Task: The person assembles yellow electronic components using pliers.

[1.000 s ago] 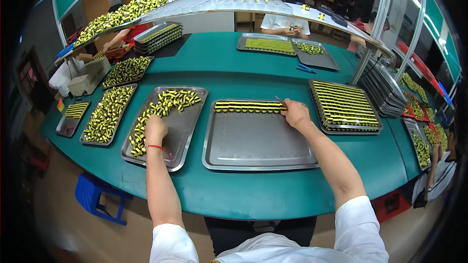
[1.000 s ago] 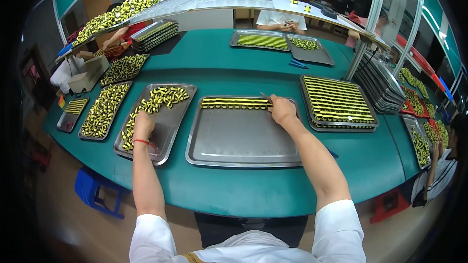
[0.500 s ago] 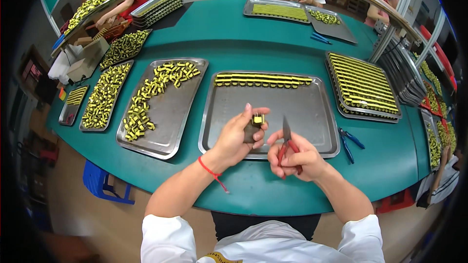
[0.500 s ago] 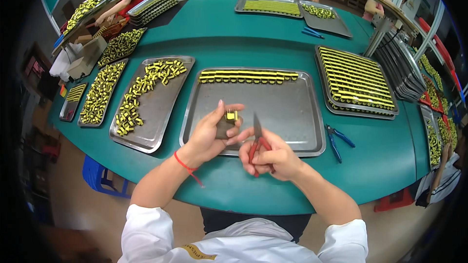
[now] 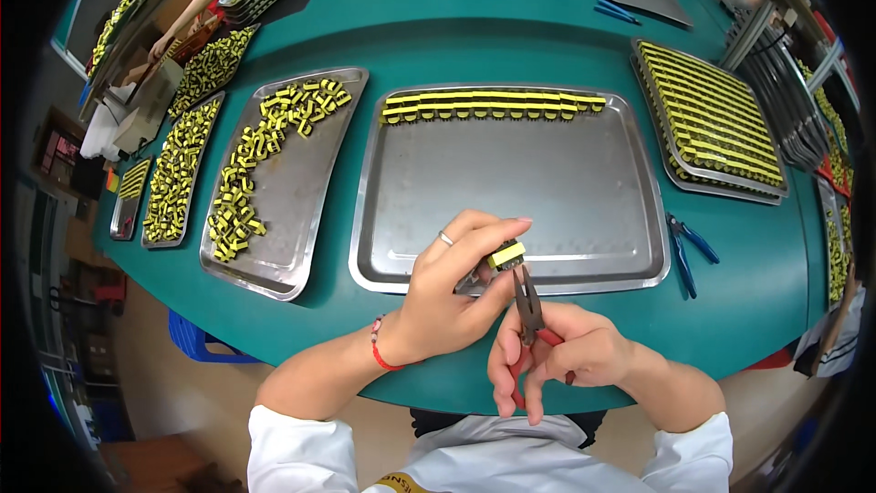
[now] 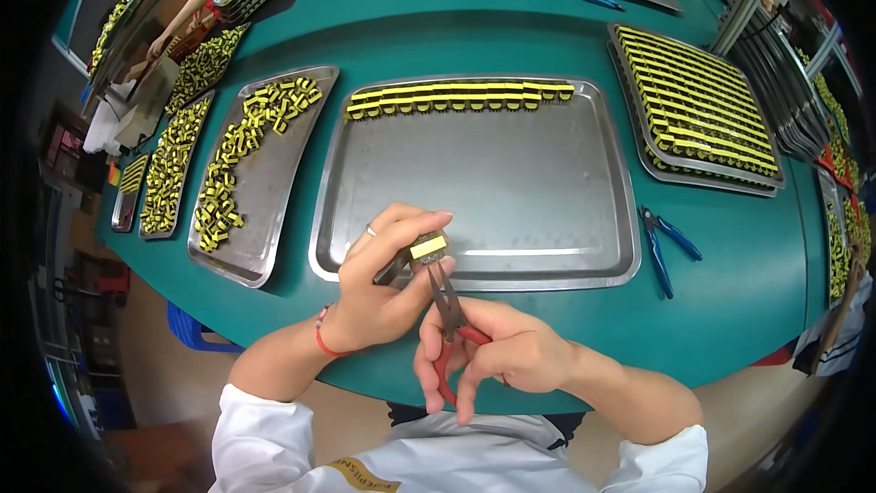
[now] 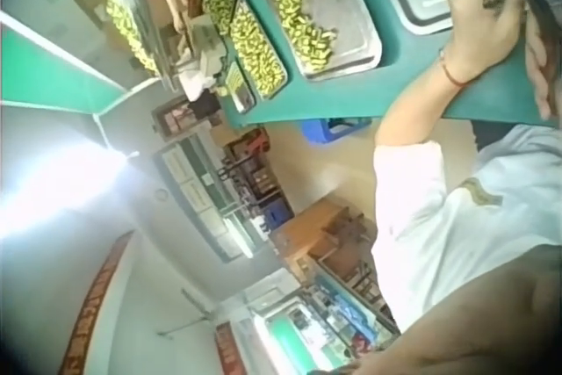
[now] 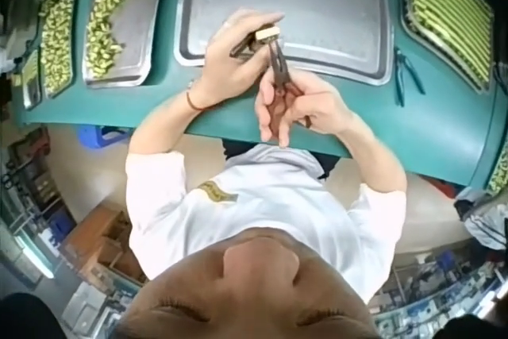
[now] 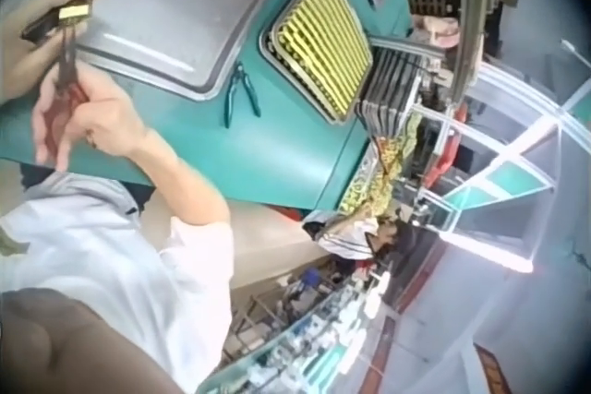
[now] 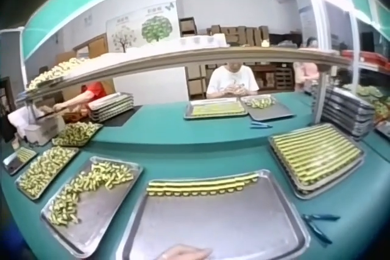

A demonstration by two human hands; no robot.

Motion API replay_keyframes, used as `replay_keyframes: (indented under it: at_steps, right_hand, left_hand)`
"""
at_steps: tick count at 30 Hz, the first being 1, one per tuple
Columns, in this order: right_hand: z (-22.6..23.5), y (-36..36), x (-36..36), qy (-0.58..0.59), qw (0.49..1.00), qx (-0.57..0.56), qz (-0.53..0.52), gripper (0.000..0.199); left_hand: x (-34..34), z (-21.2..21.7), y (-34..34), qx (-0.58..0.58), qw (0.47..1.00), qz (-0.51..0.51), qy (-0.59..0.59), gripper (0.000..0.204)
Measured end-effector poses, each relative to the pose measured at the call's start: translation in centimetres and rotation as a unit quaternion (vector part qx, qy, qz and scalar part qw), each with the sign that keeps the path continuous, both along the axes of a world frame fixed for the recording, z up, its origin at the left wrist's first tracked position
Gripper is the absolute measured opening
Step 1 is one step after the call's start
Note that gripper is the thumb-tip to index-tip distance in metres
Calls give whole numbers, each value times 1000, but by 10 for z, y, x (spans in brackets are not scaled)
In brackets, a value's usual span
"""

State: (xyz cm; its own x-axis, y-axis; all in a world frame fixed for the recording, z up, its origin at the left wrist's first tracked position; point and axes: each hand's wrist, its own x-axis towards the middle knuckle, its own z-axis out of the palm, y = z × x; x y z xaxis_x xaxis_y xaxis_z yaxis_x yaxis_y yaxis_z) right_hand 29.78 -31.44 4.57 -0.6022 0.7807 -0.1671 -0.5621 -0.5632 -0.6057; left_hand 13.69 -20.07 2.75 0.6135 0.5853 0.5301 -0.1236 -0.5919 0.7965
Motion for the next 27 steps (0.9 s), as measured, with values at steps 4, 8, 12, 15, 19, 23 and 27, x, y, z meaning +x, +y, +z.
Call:
replay_keyframes:
  at_steps: [4, 8, 12, 15, 19, 23, 27]
  right_hand:
    - [-5, 1, 2, 5, 1000, -1, 7, 38]
    - [-8, 2, 0, -1, 1000, 10, 4, 37]
    - [-7, 1, 0, -7, 1000, 11, 4, 35]
    - [-9, 2, 0, -15, 1000, 12, -2, 34]
    - [-9, 2, -2, -36, 999, 23, -13, 34]
    - [-9, 1, -2, -22, 999, 23, -5, 34]
    - [-10, 2, -3, -44, 999, 10, -28, 29]
  left_hand:
    - [1, -3, -1, 53, 998, -9, -15, 49]
    - [-1, -4, 0, 78, 997, 2, -17, 51]
    - [-1, -3, 1, 77, 997, 12, -23, 50]
    - [-2, -4, 1, 95, 995, 12, -32, 47]
    - [-3, -5, 1, 114, 993, 23, -26, 46]
    - [-3, -3, 3, 119, 992, 42, -11, 48]
    - [-2, -3, -2, 114, 993, 25, -19, 47]
